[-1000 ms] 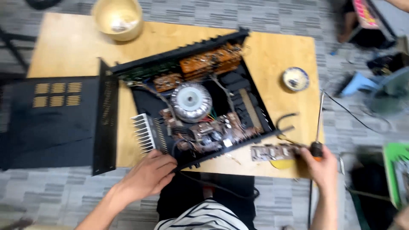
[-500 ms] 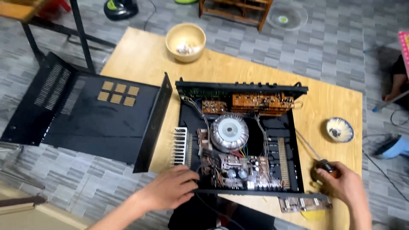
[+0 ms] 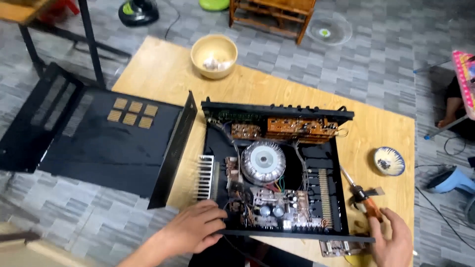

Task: Disassembling an electronic amplifier by removing screws and the outer casing to access internal components

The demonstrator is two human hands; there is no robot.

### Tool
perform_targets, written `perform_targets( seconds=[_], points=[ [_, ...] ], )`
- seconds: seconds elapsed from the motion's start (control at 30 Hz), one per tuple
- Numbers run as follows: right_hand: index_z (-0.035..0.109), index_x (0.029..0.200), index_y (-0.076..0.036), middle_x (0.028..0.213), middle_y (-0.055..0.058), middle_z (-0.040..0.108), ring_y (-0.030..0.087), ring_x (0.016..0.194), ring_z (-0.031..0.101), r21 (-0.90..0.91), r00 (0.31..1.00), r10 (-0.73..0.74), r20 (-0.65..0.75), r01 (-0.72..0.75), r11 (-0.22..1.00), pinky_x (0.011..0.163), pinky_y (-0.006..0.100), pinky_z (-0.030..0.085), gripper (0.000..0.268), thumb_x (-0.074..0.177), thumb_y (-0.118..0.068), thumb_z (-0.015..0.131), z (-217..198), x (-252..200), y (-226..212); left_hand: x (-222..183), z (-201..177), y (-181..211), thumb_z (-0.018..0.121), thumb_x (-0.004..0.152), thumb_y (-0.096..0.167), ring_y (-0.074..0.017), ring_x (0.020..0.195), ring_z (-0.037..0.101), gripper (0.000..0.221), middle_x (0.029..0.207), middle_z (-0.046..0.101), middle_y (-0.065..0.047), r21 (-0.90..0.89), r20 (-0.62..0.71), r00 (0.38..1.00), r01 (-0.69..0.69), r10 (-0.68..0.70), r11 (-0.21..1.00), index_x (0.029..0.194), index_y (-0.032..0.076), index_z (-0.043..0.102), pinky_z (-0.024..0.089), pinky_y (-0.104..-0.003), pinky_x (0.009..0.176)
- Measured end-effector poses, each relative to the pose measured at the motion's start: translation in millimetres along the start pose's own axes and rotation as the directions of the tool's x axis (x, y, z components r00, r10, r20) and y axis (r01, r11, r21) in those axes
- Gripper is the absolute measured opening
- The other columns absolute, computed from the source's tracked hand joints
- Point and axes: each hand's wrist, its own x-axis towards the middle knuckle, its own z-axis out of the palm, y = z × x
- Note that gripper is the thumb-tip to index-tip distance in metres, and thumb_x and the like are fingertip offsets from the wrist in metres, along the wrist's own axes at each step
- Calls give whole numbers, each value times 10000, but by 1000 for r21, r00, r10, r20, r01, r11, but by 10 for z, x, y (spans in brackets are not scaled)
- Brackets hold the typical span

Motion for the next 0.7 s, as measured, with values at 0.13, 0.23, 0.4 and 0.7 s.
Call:
perform_targets(
  seconds=[0.13, 0.23, 0.4, 0.7],
  points=[
    [643, 1308, 77, 1423, 310, 591, 434, 1324, 556, 129, 919, -319, -233, 355, 926, 1185, 465, 405, 350, 971, -7, 602, 217, -506, -29, 34, -50, 51, 637, 962, 182, -361, 921, 583, 176, 1086, 642, -149, -21, -84, 996, -38, 36, 999, 909, 14, 638, 509, -464, 898],
    [655, 1283, 70, 1554, 334, 515, 464, 1388, 525, 88, 930, -288, -229, 314, 945, 1181, 478, 389, 301, 999, -10, 597, 334, -605, -15, 46, -58, 78, 684, 942, 182, -362, 922, 590, 182, 1057, 654, -139, -40, -81, 997, -7, 4, 999, 871, 20, 640, 523, -453, 883],
    [664, 1282, 24, 1671, 298, 378, 443, 1438, 469, 39, 975, -180, -135, 186, 982, 1133, 486, 379, 346, 973, -115, 592, 328, -530, -23, 26, -50, 93, 710, 931, 203, -346, 918, 621, 195, 1017, 687, -130, -22, -80, 996, 25, -27, 999, 868, 23, 672, 529, -446, 923],
    [681, 1183, -30, 1724, 294, 297, 387, 1482, 445, 86, 976, -218, -13, 218, 972, 1143, 435, 365, 247, 987, -125, 565, 220, -474, 28, 7, -23, 65, 761, 885, 164, -349, 923, 603, 181, 975, 683, -104, -26, -133, 991, 14, -18, 1000, 813, 29, 666, 536, -416, 890]
  ],
)
